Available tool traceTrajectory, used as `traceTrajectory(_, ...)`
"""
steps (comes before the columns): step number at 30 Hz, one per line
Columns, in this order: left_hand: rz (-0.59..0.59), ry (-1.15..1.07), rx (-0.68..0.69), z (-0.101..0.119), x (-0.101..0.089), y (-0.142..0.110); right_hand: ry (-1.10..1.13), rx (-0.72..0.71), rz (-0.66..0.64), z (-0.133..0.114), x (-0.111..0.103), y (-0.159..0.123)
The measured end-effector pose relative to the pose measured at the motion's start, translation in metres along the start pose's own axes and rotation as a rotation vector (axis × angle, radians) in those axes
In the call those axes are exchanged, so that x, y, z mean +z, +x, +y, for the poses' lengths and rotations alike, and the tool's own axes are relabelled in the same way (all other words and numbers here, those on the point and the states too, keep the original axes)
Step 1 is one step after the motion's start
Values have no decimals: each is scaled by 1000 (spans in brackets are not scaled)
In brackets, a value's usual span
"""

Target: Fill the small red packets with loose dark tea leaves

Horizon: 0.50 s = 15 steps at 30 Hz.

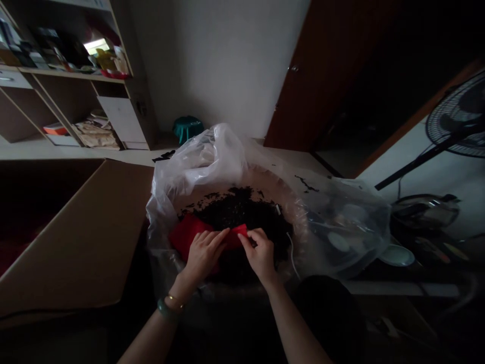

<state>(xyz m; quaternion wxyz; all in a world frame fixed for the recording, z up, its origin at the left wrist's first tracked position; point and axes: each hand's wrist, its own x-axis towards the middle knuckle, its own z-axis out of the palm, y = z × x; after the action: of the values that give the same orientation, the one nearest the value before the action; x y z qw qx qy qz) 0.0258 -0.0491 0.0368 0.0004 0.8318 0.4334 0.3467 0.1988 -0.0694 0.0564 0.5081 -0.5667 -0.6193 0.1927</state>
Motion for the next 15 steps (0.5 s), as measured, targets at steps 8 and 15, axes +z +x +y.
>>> traceTrajectory(8, -72, -63, 142, -3, -1, 3, 512, 407, -274, 14, 16, -1)
traceTrajectory(15, -116, 180, 33, 10, -6, 8, 644, 433, -254, 7, 14, -3)
